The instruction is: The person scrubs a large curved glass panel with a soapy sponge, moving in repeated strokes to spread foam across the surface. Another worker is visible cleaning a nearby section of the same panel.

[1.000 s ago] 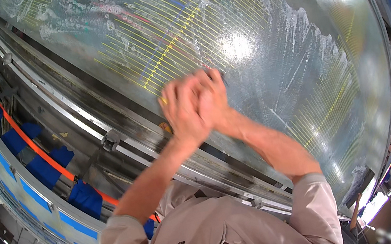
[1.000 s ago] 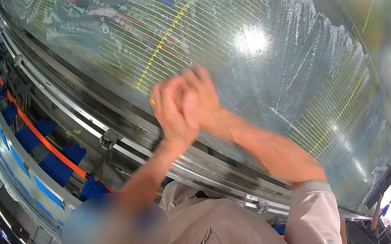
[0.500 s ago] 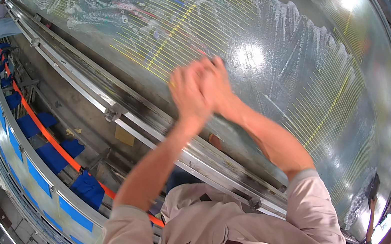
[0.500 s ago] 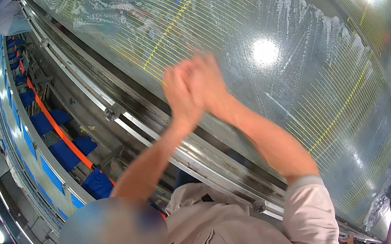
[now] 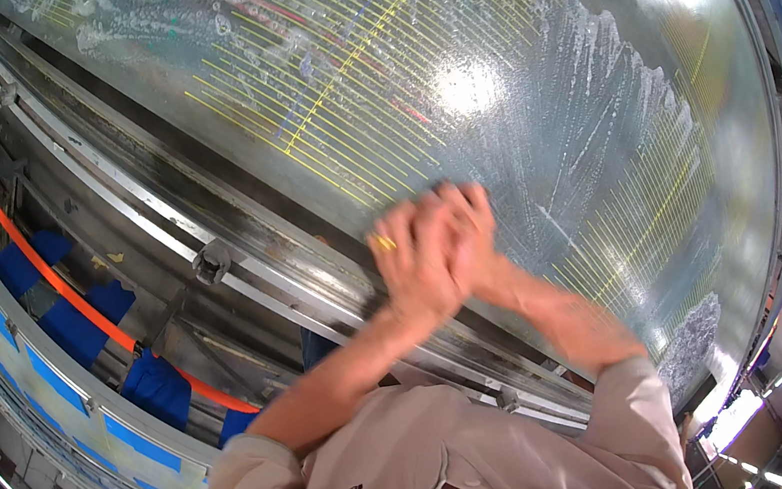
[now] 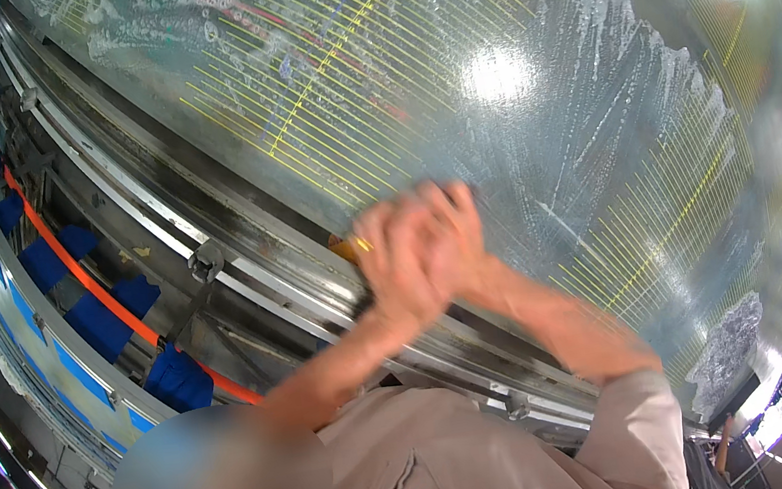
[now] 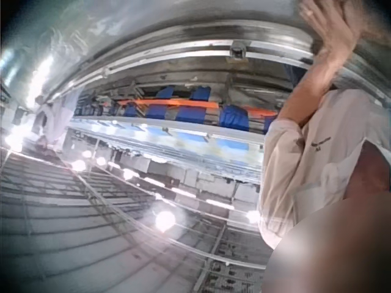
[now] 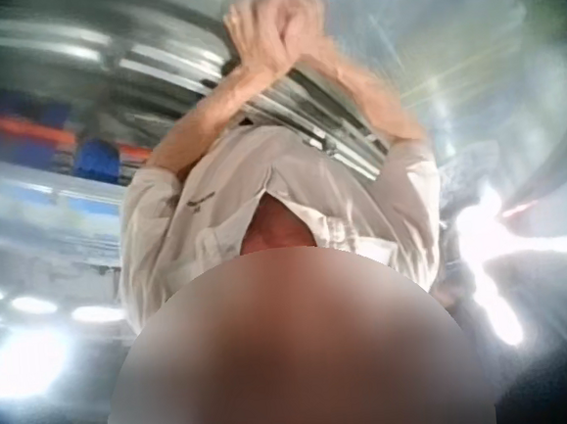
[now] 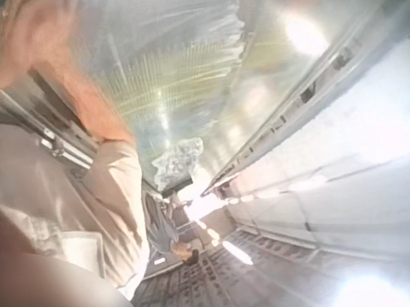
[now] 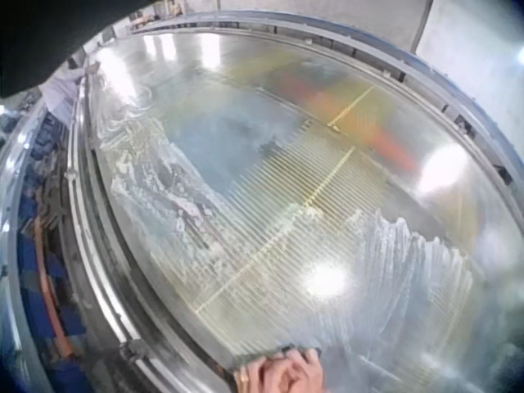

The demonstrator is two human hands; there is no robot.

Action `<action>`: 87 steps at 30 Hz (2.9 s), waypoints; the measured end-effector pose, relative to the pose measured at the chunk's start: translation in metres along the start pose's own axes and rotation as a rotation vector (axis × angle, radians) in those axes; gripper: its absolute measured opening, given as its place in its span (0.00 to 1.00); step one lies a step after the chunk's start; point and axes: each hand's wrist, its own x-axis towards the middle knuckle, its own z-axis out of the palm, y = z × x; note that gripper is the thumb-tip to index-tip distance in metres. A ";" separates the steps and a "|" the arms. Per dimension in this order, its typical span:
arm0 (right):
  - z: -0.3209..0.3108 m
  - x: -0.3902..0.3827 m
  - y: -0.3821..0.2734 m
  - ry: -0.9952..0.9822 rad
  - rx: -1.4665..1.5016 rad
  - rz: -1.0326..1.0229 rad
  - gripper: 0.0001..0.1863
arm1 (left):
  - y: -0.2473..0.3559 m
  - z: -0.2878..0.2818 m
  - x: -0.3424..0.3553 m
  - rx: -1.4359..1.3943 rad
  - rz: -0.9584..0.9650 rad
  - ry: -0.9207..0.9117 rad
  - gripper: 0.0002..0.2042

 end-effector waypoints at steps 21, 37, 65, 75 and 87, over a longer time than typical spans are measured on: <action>-0.071 -0.178 -0.016 -0.030 -0.584 0.284 0.10 | 0.111 0.061 -0.115 -0.164 0.060 -0.368 0.26; -0.043 0.181 0.139 0.453 -0.498 0.115 0.12 | -0.027 0.083 0.252 -0.079 0.366 -0.098 0.18; 0.017 0.039 -0.014 0.436 -0.333 0.414 0.10 | -0.015 -0.005 0.081 -0.118 0.280 -0.360 0.17; -0.091 0.251 0.201 0.533 -0.452 0.308 0.12 | -0.015 0.139 0.374 -0.178 0.480 -0.267 0.18; -0.047 0.206 0.128 0.441 -0.508 0.475 0.13 | -0.038 0.086 0.304 -0.174 0.462 -0.395 0.18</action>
